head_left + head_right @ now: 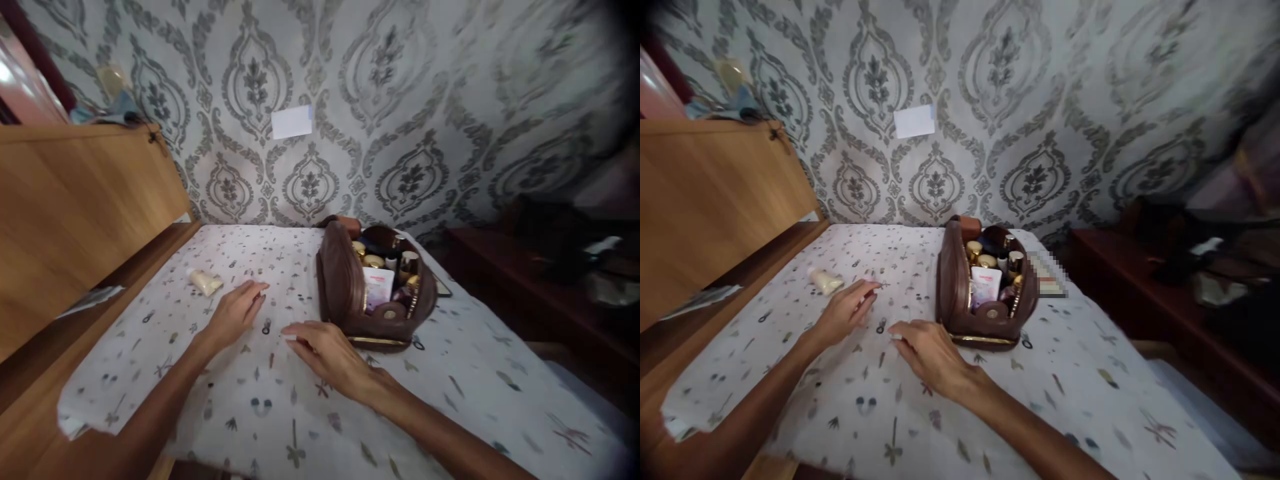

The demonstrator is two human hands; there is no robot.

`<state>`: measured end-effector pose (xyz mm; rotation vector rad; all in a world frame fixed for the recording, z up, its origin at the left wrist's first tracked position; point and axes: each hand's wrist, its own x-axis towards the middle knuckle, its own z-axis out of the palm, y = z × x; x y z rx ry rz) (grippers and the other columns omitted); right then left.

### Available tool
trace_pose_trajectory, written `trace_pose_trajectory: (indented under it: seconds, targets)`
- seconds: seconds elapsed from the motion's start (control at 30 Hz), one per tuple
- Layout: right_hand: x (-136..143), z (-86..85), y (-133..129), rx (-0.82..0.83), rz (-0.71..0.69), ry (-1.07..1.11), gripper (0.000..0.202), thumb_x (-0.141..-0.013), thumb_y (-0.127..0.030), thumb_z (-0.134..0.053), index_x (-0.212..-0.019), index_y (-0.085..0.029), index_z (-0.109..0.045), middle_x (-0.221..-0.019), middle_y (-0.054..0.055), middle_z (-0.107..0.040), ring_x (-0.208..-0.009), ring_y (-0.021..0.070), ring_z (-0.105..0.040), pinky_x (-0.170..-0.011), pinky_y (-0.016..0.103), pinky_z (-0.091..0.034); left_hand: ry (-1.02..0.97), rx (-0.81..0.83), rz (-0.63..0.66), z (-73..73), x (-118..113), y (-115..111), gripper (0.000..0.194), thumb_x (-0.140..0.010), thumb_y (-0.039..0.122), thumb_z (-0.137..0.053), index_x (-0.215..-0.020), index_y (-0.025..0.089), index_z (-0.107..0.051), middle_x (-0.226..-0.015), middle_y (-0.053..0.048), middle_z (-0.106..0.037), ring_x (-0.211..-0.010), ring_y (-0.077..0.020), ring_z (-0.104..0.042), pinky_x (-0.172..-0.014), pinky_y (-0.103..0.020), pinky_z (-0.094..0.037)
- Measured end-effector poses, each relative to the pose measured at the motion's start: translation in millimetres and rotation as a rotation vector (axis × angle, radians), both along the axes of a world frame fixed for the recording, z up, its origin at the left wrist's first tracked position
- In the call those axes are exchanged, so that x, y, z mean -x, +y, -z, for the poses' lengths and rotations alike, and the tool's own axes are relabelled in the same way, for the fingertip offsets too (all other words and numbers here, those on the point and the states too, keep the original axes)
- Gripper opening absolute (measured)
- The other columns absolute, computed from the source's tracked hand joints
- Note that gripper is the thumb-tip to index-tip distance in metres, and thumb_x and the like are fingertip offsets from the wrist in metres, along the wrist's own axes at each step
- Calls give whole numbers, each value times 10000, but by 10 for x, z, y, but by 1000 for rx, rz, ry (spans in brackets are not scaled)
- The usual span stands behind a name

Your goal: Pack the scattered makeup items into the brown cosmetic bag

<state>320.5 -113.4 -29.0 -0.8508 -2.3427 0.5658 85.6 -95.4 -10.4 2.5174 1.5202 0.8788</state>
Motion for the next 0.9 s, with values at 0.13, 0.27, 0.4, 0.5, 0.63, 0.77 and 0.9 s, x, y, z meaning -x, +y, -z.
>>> trace_pose_trajectory:
  seconds: [0.13,0.27,0.4,0.5,0.63,0.77,0.9]
  targets:
    - [270,125,109,338,-4,102,231,-885,-211,-545,-1046,-155,-702,-609,-10,-657,-525,119,-528,-576,230,-391,-33,-43,-234,112,379,92,300,-979,246,-393,-1162,193,-626,-1084,-85,-662,-977,-223,-618,-874,-336,-491]
    - [507,265,226,621,12,322,231,-855,-261,-546,-1003,-135,-672,-541,-37,-591,-475,98,-433,-509,212,-327,-23,-56,-545,192,759,245,320,-935,231,-424,-1161,167,-640,-1115,-115,-613,-1129,-277,-546,-1019,-406,-440]
    - [611,463,305,709,91,448,213,-840,-312,-570,-944,-149,-658,-511,-51,-548,-445,92,-377,-475,212,-277,-44,-6,-742,286,1066,404,403,-914,258,-459,-1279,156,-595,-1261,-166,-516,-1226,-333,-476,-1065,-494,-398]
    - [606,575,291,610,99,451,179,-842,-288,-564,-911,-160,-667,-514,-48,-550,-464,97,-400,-497,216,-294,-47,76,-868,365,1218,505,509,-942,334,-437,-1420,167,-483,-1381,-199,-454,-1299,-368,-433,-1068,-525,-380]
    - [583,586,225,542,69,395,196,-867,-255,-527,-930,-156,-684,-538,-41,-564,-494,102,-442,-528,216,-326,-34,222,-962,419,1320,624,599,-947,444,-422,-1478,167,-416,-1376,-230,-515,-1301,-408,-462,-1035,-544,-396]
    - [581,540,183,538,82,364,218,-856,-195,-512,-948,-138,-702,-550,-37,-577,-491,96,-439,-524,208,-328,-34,324,-990,380,1334,695,638,-919,511,-437,-1460,173,-440,-1281,-218,-618,-1239,-434,-527,-998,-570,-413]
    - [572,538,169,499,108,346,242,-837,-148,-518,-965,-143,-723,-574,-32,-610,-498,94,-467,-532,199,-350,-61,328,-975,377,1351,714,642,-872,509,-481,-1423,179,-460,-1211,-190,-642,-1185,-416,-565,-939,-523,-464]
